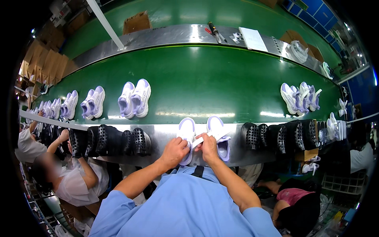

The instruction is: The person organizes and handles footwear components at an assembly line, picking up white and purple shoes from a conveyor belt, aligning them with black shoe soles, and placing them back on the belt.

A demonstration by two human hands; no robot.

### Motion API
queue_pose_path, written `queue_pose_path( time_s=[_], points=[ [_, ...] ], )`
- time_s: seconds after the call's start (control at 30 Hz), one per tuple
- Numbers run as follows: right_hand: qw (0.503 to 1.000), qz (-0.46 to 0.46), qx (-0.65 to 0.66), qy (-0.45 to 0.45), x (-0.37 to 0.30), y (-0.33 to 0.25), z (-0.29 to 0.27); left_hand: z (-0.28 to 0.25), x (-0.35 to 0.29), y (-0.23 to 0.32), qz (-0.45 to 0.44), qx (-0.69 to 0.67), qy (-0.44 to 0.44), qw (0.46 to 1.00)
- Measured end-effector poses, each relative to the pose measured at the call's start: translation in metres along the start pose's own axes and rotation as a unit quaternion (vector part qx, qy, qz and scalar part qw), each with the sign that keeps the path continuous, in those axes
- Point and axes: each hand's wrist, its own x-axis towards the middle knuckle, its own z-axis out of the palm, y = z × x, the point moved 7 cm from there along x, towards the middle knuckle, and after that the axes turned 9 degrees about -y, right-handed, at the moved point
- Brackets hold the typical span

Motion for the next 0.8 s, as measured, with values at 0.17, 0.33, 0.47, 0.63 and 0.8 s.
queue_pose_path(
  time_s=[0.17,0.33,0.47,0.63,0.8],
  points=[
    [0.998,-0.018,-0.034,-0.049,0.002,-0.01,0.02,0.004,-0.012,0.007,-0.025,-0.017,0.018,0.999],
    [0.997,-0.015,-0.042,-0.07,0.002,-0.017,0.021,0.003,-0.037,-0.003,-0.179,-0.072,0.085,0.978],
    [0.993,-0.017,-0.048,-0.11,0.001,-0.014,0.024,0.022,-0.046,-0.006,-0.206,-0.08,0.092,0.971],
    [0.962,-0.021,-0.107,-0.25,-0.014,-0.039,0.04,0.054,-0.087,-0.023,-0.509,-0.316,-0.004,0.8],
    [0.926,0.028,-0.25,-0.281,-0.021,-0.049,0.052,0.111,-0.091,-0.014,-0.577,-0.527,-0.082,0.619]
  ],
)
